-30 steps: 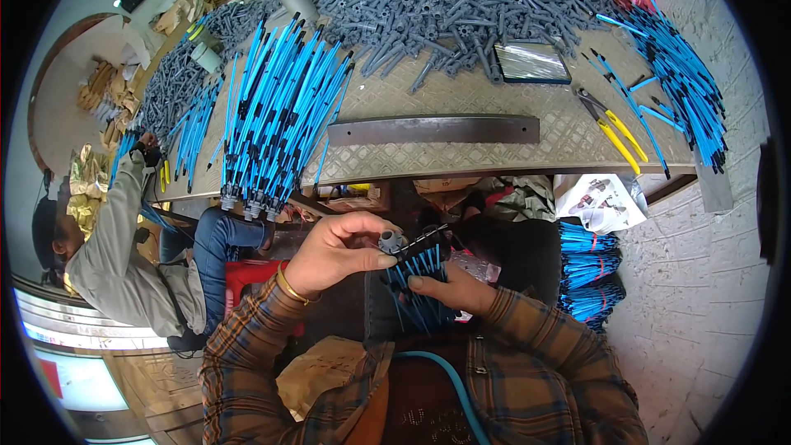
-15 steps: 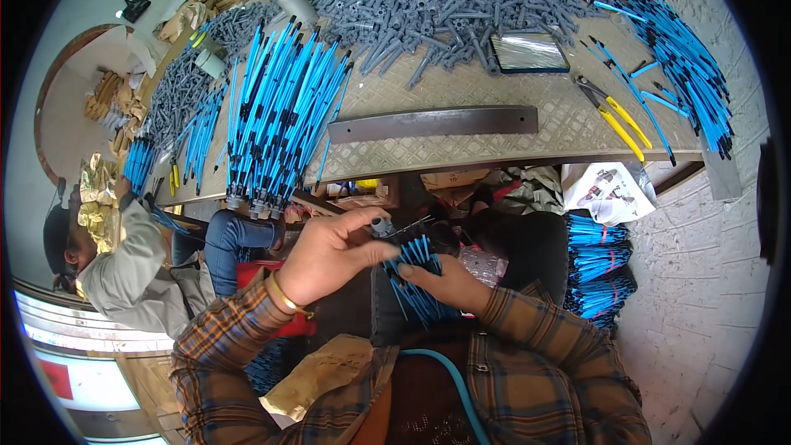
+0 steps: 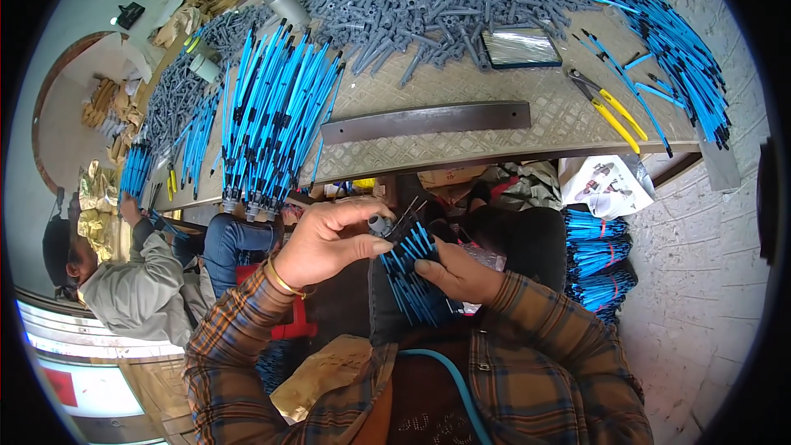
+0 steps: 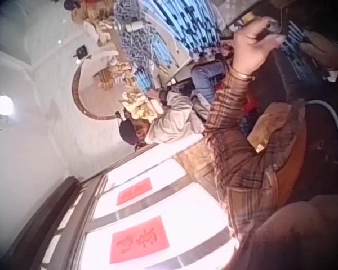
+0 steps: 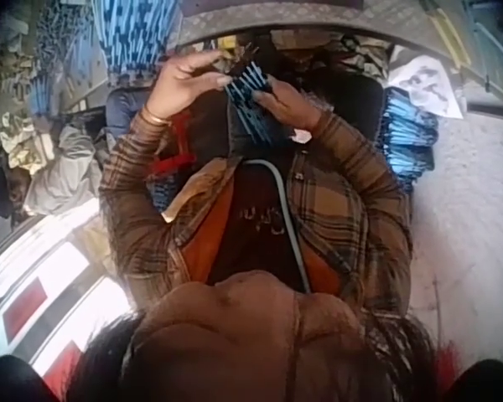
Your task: The person inserts wires into plastic connectors by hand, then secures them using pliers.
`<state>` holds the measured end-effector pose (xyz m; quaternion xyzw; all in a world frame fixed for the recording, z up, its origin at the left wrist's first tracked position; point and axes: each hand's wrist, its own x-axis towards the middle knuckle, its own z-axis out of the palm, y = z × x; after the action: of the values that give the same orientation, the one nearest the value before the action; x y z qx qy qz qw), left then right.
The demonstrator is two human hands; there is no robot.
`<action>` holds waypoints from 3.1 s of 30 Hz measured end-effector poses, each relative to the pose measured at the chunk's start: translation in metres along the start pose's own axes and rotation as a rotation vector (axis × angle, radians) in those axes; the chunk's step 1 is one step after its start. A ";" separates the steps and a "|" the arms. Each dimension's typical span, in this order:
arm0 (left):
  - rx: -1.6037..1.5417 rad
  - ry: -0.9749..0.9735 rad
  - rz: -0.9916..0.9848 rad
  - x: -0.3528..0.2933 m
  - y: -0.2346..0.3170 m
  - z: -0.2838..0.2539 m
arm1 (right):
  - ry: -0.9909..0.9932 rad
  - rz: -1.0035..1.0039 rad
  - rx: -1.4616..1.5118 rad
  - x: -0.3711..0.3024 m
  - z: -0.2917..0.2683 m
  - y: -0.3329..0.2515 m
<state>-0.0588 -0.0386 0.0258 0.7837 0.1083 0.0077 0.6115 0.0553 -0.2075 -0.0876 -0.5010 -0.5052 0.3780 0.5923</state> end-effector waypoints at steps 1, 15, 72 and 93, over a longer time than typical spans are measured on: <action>0.028 -0.029 0.043 0.000 -0.001 -0.001 | -0.027 0.019 0.025 0.001 -0.001 -0.001; 0.300 0.074 0.055 0.000 0.015 0.013 | 0.152 0.173 -0.313 -0.011 0.017 -0.027; 0.210 0.319 0.209 0.019 -0.029 0.049 | 0.071 0.220 -0.422 0.003 0.001 -0.024; -0.531 0.222 0.174 0.022 -0.046 0.045 | 0.068 0.075 -0.388 0.015 -0.011 -0.012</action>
<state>-0.0386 -0.0675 -0.0325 0.5973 0.1012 0.1740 0.7764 0.0681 -0.1985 -0.0721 -0.6367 -0.5295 0.2781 0.4867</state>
